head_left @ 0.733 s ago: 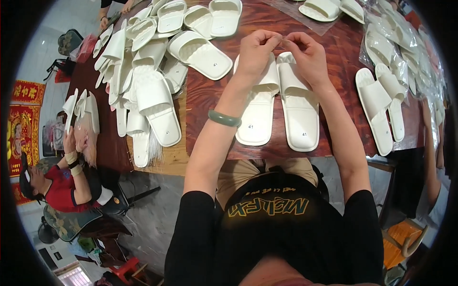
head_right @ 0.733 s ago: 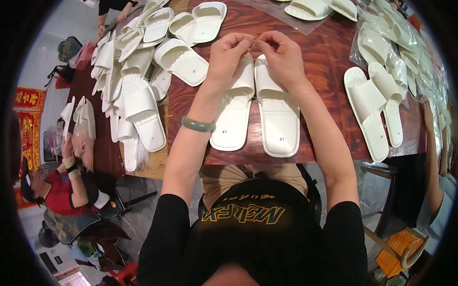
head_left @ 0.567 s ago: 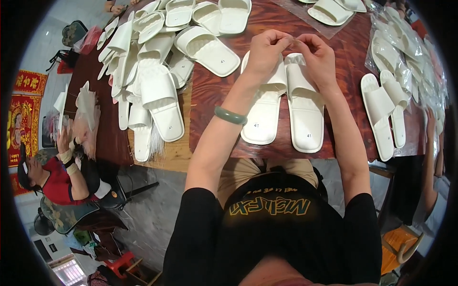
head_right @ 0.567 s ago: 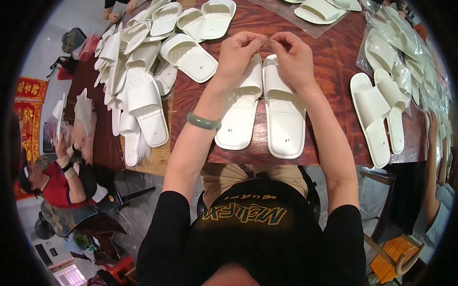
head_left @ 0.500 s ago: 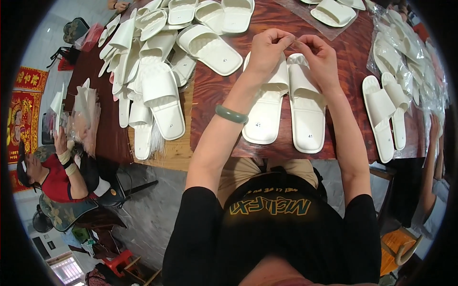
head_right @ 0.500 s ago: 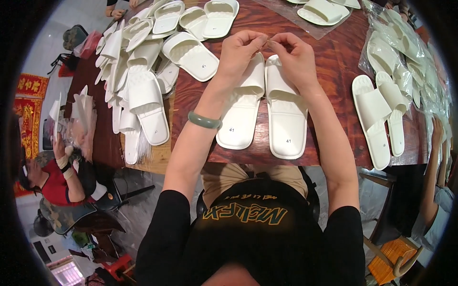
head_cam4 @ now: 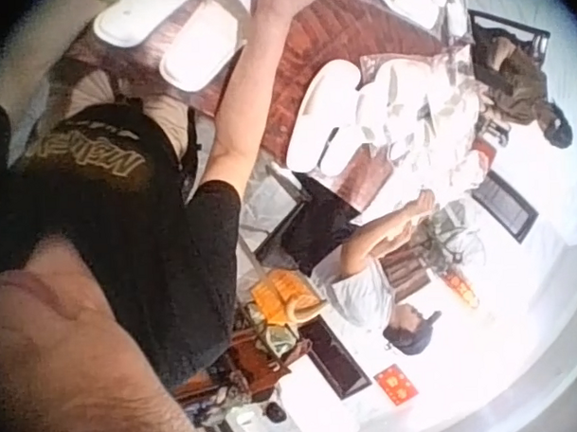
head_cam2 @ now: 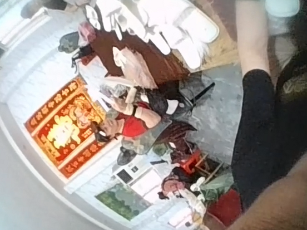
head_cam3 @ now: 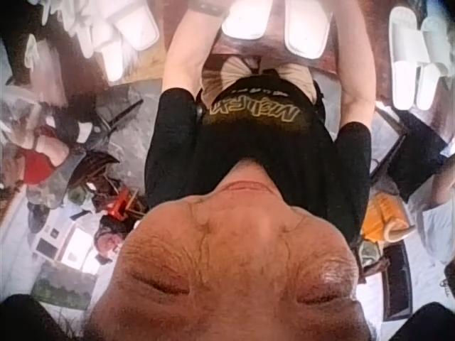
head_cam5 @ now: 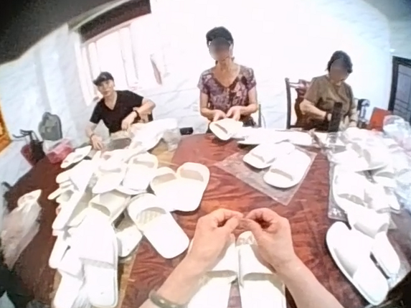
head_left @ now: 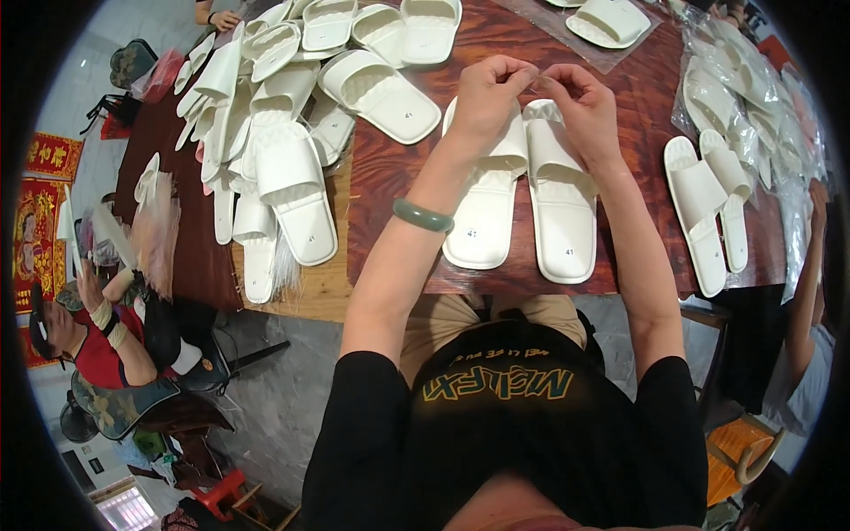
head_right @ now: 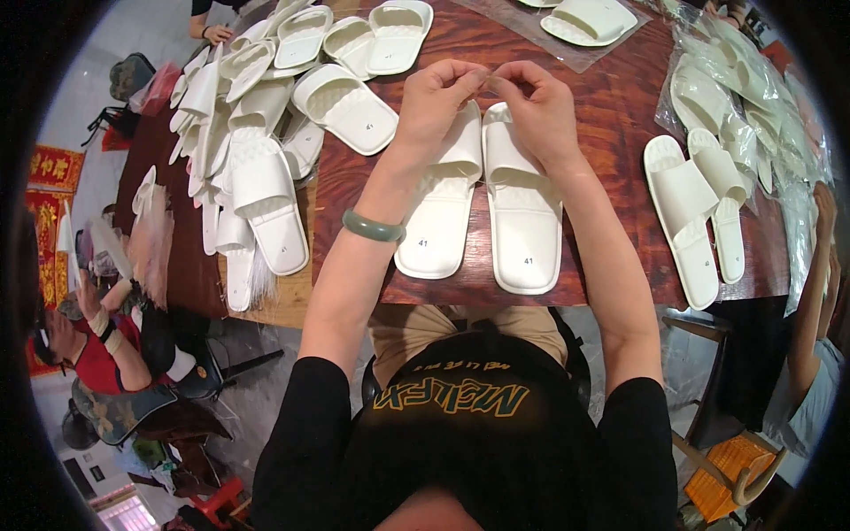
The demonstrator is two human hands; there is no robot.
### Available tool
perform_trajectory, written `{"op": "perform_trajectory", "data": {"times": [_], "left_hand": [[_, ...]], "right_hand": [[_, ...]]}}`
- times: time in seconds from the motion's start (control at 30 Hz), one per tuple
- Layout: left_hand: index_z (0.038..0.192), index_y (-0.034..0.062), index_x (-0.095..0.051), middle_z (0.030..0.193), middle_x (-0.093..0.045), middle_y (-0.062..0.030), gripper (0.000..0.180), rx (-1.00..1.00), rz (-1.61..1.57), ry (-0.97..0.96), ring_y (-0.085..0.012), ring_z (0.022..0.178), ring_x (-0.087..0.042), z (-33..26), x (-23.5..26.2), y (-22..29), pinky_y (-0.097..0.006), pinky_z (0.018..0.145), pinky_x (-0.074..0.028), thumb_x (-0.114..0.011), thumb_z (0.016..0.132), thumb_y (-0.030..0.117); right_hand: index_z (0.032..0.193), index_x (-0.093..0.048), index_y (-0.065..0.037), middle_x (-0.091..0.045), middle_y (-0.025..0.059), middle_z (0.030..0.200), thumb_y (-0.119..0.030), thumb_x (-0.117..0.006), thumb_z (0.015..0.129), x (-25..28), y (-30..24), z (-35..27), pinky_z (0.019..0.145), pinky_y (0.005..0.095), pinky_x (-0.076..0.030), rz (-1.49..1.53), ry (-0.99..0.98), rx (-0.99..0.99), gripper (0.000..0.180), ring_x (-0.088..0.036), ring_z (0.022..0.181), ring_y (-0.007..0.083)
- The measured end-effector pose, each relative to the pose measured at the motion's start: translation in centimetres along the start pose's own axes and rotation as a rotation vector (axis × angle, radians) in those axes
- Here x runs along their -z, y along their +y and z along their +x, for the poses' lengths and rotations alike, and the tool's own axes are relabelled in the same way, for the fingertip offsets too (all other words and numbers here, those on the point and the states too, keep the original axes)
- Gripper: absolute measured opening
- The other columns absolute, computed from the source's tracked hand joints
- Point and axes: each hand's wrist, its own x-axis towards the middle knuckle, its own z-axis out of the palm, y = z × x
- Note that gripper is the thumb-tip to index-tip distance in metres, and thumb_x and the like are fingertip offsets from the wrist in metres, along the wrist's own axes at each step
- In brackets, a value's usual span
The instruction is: Inspect and assemble white slippers at a communal work table.
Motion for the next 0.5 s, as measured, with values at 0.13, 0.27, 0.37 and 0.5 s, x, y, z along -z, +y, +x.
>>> {"op": "perform_trajectory", "data": {"times": [0.13,0.27,0.37,0.5], "left_hand": [[0.094,-0.0024,-0.063,0.082,-0.063,-0.0034,0.014,-0.02,-0.009,-0.042,-0.0064,0.069,-0.055,-0.2,0.2,0.3,-0.019,0.06,-0.045,-0.06,0.087,0.01],[0.09,-0.0043,-0.065,0.08,-0.065,-0.0046,0.015,-0.005,-0.039,-0.029,-0.0072,0.068,-0.056,-0.3,-0.1,0.3,-0.02,0.057,-0.044,-0.06,0.085,0.008],[0.092,-0.0051,-0.064,0.081,-0.066,-0.0054,0.015,-0.003,0.018,-0.03,-0.0083,0.072,-0.059,-0.3,0.1,0.6,-0.021,0.06,-0.045,-0.058,0.086,0.007],[0.096,-0.0058,-0.063,0.083,-0.066,-0.0053,0.017,0.015,-0.041,-0.073,-0.0081,0.073,-0.058,-0.2,-0.3,1.1,-0.021,0.061,-0.045,-0.056,0.087,0.006]], "right_hand": [[0.09,-0.064,0.002,-0.063,-0.0001,0.078,-0.01,-0.064,0.084,0.2,-0.1,0.0,0.067,0.0192,-0.044,-0.013,-0.019,0.008,0.013,-0.055,0.072,0.005],[0.089,-0.063,0.002,-0.063,-0.0001,0.079,-0.009,-0.063,0.084,0.2,-0.2,-0.1,0.067,0.0191,-0.044,-0.054,-0.01,-0.021,0.013,-0.055,0.073,0.0047],[0.089,-0.063,0.002,-0.063,0.0005,0.08,-0.008,-0.063,0.084,0.1,-0.4,0.0,0.067,0.0199,-0.044,-0.004,-0.007,-0.009,0.012,-0.055,0.074,0.005],[0.088,-0.062,0.002,-0.063,0.0019,0.083,-0.005,-0.061,0.084,0.4,-0.1,0.5,0.068,0.0204,-0.045,-0.04,0.012,0.031,0.008,-0.056,0.076,0.006]]}}
